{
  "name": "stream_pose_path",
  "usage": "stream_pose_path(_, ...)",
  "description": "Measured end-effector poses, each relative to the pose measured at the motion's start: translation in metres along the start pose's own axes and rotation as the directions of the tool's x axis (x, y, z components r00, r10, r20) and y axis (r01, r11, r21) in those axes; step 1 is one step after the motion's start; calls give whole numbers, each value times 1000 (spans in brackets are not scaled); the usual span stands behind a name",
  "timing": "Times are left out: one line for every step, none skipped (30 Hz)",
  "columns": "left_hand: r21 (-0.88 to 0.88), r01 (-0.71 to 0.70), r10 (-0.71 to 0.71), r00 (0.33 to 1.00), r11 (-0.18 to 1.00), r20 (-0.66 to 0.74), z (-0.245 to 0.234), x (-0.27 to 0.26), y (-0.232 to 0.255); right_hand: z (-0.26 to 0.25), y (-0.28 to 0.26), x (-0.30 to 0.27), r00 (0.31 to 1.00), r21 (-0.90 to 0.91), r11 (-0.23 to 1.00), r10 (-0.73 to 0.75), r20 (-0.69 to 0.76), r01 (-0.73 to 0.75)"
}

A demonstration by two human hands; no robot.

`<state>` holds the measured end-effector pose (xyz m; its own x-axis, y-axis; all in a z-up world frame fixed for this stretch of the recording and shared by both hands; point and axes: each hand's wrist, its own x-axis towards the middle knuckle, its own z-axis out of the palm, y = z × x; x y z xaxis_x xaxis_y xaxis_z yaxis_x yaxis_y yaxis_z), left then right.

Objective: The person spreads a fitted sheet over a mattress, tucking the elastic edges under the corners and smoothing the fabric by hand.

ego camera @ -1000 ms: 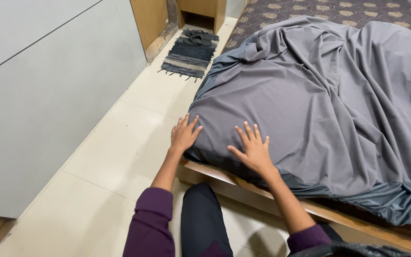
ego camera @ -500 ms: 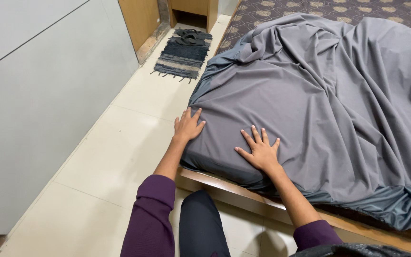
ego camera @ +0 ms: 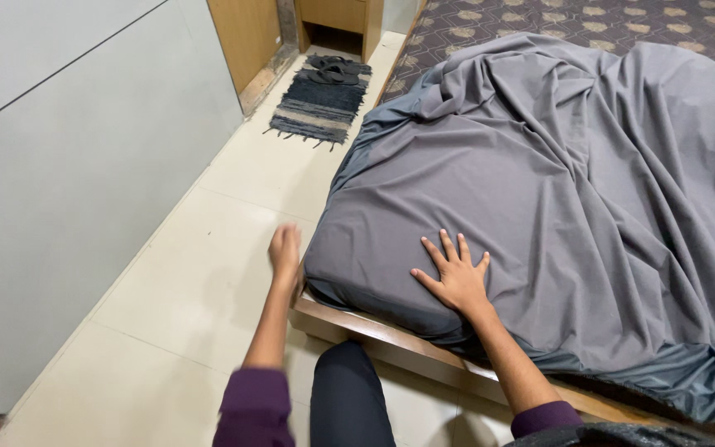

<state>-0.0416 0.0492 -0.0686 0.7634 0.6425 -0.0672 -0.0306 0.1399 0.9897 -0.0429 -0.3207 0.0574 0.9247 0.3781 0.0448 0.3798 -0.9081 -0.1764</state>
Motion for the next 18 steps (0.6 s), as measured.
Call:
stream_pose_path(156,122,-114,992,980,-60,-24,-21,-12,0,1,1,1000,-1,1000,-7,2,7)
stream_pose_path(156,228,-228,973,961,-20,-39,-39,-20,-1,0,1,1000,0,1000,-6,-5,6)
stream_pose_path(159,331,-339,941,930,21,-52,-58,-25,-2,-2,1,1000,0,1000,-5,-12,5)
stream_pose_path(131,389,-400,914,912,67,-61,-76,-29,-4,-4,2,1000,4,1000,-12,-9,12)
stream_pose_path(105,446,-457,882,889,115,-64,-90,-33,-8,-7,3,999,13,1000,24,47,-24)
stream_pose_path(98,446,-455,884,889,106,-63,-96,-35,-13,-9,7,993,15,998,55,101,-56)
stream_pose_path(90,470,-479,859,878,182,-61,-101,-36,-13,-18,11,994,14,999,43,103,-45)
stream_pose_path(81,494,-497,829,866,258,-59,-105,-38,-10,-34,16,998,-44,999,11,59,-8)
stream_pose_path(72,494,-495,833,867,249,-54,-107,-40,-6,-50,20,1000,-103,994,-24,15,26)
stream_pose_path(39,484,-477,841,874,256,-47,-106,-40,-1,-66,27,943,-69,948,-318,-96,312)
stream_pose_path(6,473,-458,850,881,262,-40,-106,-41,5,-83,34,792,-67,818,-572,-214,572)
stream_pose_path(-1,469,-453,855,883,252,-34,-106,-40,12,-104,46,751,-34,758,-650,-112,651)
stream_pose_path(15,467,-458,859,884,229,-28,-107,-41,19,-127,60,693,7,693,-721,-13,721)
stream_pose_path(33,468,-464,861,883,207,-25,-108,-42,25,-146,73,684,8,684,-729,-13,729)
stream_pose_path(26,466,-461,865,885,196,-24,-107,-44,30,-165,87,596,-8,597,-802,46,803)
stream_pose_path(-33,486,-470,858,873,205,-23,-109,-48,34,-177,95,501,-14,503,-858,111,864)
stream_pose_path(-91,505,-478,852,859,214,-22,-112,-52,36,-183,102,492,-8,494,-863,115,869)
stream_pose_path(-97,505,-479,853,858,205,-21,-117,-55,37,-189,110,544,-71,548,-792,278,834)
